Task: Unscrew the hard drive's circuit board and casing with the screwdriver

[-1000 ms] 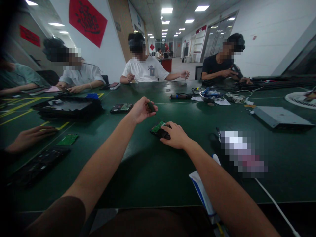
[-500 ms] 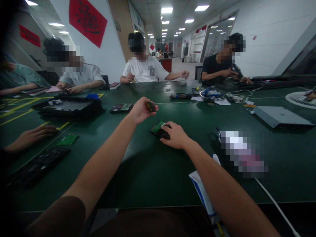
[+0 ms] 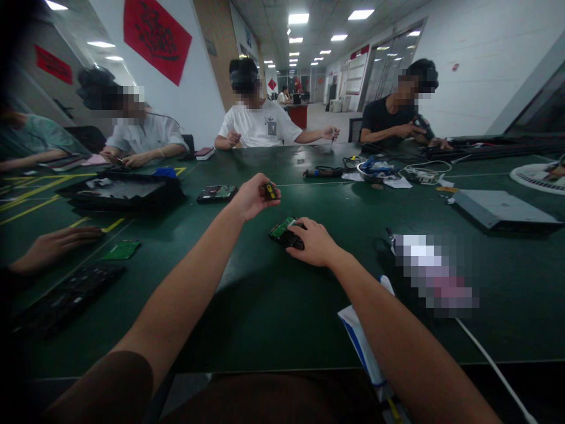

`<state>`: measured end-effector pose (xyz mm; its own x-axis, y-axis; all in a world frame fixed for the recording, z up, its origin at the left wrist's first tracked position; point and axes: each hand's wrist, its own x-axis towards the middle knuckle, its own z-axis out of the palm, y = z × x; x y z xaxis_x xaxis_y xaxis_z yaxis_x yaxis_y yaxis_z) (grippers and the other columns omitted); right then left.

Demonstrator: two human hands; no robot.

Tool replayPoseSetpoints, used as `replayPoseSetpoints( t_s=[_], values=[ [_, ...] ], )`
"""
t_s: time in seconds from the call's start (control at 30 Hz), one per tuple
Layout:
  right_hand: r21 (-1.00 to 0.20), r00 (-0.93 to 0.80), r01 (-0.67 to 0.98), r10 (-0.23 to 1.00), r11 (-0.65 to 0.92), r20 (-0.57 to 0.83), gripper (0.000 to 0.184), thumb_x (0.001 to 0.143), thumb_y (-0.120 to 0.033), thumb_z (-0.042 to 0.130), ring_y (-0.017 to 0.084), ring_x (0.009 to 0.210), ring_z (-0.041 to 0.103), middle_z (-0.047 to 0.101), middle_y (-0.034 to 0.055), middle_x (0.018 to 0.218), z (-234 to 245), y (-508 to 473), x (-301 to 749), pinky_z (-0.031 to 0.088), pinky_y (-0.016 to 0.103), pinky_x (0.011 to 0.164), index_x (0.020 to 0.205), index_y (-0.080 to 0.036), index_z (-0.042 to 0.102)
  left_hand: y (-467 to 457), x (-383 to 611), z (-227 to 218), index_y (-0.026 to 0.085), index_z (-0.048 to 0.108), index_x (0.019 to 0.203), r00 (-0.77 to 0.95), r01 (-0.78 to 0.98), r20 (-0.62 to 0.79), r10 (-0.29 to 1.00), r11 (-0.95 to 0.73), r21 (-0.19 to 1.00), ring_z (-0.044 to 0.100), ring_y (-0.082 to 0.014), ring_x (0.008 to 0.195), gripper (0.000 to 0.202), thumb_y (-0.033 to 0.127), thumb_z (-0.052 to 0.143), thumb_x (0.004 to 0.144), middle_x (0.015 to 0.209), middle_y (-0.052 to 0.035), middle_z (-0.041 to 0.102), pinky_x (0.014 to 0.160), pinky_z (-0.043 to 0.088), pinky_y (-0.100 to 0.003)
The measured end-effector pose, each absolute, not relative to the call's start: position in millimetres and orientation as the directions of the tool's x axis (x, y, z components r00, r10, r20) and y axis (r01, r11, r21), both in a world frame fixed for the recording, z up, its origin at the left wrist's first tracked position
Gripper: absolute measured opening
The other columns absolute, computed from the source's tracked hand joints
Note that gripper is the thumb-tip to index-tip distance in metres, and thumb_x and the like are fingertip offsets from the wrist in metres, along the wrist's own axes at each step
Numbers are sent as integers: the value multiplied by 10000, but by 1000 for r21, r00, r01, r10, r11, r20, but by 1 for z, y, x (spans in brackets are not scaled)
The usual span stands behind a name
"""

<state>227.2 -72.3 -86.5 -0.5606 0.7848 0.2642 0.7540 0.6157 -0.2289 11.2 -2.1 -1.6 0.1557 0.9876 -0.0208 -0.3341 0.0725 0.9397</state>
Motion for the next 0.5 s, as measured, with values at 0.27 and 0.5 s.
replayPoseSetpoints(
  t_s=[0.27, 0.5],
  values=[
    [-217, -580, 746, 774, 630, 255, 685, 889, -604, 629, 356, 1278, 533, 478, 147, 1466, -84, -73, 227, 429, 544, 1085, 1464, -244, 539, -4, 15, -1, 147, 633, 814, 106, -252, 41, 993, -13, 968, 650, -179, 684, 163, 307, 602, 828, 745, -81, 669, 624, 576, -304],
    [-221, -568, 753, 782, 619, 257, 675, 884, -601, 639, 353, 1265, 543, 481, 141, 1463, -85, -73, 227, 436, 540, 1077, 1456, -256, 547, -3, 13, -4, 150, 642, 810, 175, -327, 1, 985, 57, 943, 674, -186, 723, 186, 329, 591, 808, 795, -97, 695, 603, 559, -270]
  ],
)
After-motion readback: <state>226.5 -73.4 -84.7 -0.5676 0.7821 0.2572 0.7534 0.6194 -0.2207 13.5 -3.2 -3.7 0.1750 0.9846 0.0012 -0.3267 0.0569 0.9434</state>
